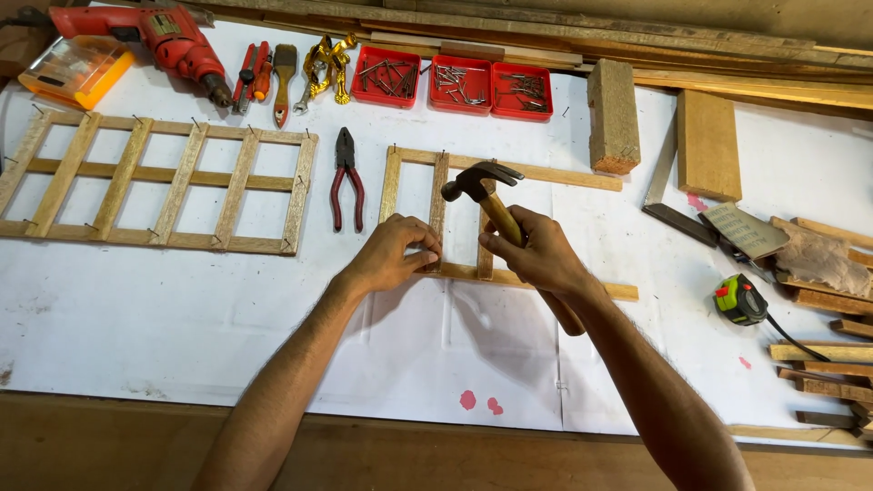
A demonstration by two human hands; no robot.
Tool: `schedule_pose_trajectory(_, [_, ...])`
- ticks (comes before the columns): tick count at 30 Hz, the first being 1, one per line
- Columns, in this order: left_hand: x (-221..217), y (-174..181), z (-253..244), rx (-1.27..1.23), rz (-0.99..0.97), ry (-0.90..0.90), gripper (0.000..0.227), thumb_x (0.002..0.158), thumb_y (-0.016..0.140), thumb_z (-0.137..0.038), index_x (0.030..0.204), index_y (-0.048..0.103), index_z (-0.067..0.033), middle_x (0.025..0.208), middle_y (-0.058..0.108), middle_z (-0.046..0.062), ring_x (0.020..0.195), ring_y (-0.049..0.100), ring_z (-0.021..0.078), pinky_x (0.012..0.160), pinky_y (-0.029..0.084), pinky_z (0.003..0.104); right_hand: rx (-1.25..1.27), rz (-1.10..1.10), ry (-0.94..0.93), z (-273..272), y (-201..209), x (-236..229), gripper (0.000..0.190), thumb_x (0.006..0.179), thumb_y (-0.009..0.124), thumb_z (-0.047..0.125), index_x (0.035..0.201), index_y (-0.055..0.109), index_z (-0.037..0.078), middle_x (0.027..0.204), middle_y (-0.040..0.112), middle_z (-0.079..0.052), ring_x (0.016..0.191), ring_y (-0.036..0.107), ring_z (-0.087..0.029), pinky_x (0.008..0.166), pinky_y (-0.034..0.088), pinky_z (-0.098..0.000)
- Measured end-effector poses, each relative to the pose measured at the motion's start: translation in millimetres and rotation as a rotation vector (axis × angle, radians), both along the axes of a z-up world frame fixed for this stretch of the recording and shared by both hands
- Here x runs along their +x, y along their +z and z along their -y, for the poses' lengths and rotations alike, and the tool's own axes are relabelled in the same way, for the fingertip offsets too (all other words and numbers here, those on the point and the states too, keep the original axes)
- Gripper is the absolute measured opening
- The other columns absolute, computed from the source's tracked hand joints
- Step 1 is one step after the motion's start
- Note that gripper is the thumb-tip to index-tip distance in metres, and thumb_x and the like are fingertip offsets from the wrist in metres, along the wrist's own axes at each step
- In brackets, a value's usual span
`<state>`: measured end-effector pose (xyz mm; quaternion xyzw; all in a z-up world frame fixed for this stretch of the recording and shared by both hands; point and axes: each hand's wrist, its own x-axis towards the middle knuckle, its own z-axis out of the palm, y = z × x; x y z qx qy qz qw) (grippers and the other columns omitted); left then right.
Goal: Measuring, marking, and assembling small wooden lattice-style frames using a hammer, nails, and wire cutters.
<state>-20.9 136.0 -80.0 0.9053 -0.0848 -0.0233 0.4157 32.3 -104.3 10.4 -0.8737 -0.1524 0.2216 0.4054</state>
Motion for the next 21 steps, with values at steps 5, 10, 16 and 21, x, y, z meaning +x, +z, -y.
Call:
schedule_pose_trajectory(5, [-0.9, -13.2, -0.2, 0.007, 0.038, -0.001, 0.012, 0.088, 0.078, -0.024, 0.09, 0.075, -0.0129, 0.111, 0.072, -0.003, 0.114, 0.058, 0.0179, 0.103, 0.049, 0.036, -0.048, 0.051, 0.028, 8.9, 7.6, -10.2, 0.031, 0.099, 0.065, 0.037, 0.1, 0.07, 0.006, 0.066, 0.056, -0.002, 0.057, 0.051, -0.011, 0.049, 0.043, -0.0331])
schedule_pose_trajectory(10, [-2.3, -19.1, 1.2, 0.013, 0.093, -0.018, 0.013, 0.086, 0.079, -0.026, 0.089, 0.076, -0.0137, 0.115, 0.07, -0.005, 0.116, 0.057, 0.0168, 0.106, 0.048, 0.036, -0.089, 0.194, 0.146, 17.5, 12.7, -23.6, 0.033, 0.102, 0.058, 0.037, 0.099, 0.067, 0.005, 0.059, 0.057, -0.005, 0.053, 0.051, -0.014, 0.048, 0.043, -0.0357])
schedule_pose_trajectory(16, [-0.5, -24.8, -0.1, 0.06, 0.055, -0.001, 0.015, 0.083, 0.083, -0.027, 0.088, 0.076, -0.0138, 0.118, 0.068, -0.006, 0.12, 0.055, 0.0162, 0.11, 0.045, 0.036, -0.077, 0.222, 0.348, 20.6, -14.8, -32.0, 0.032, 0.104, 0.048, 0.035, 0.106, 0.061, 0.006, 0.056, 0.061, -0.006, 0.045, 0.058, -0.016, 0.046, 0.047, -0.0394])
schedule_pose_trajectory(21, [-1.1, -23.2, 1.6, 0.049, 0.066, -0.001, 0.013, 0.081, 0.083, -0.026, 0.088, 0.078, -0.0154, 0.121, 0.068, -0.007, 0.121, 0.054, 0.0156, 0.112, 0.043, 0.036, -0.114, 0.21, 0.391, 23.8, -19.8, -27.9, 0.033, 0.106, 0.048, 0.034, 0.102, 0.063, 0.005, 0.057, 0.06, -0.005, 0.046, 0.056, -0.018, 0.046, 0.045, -0.0402])
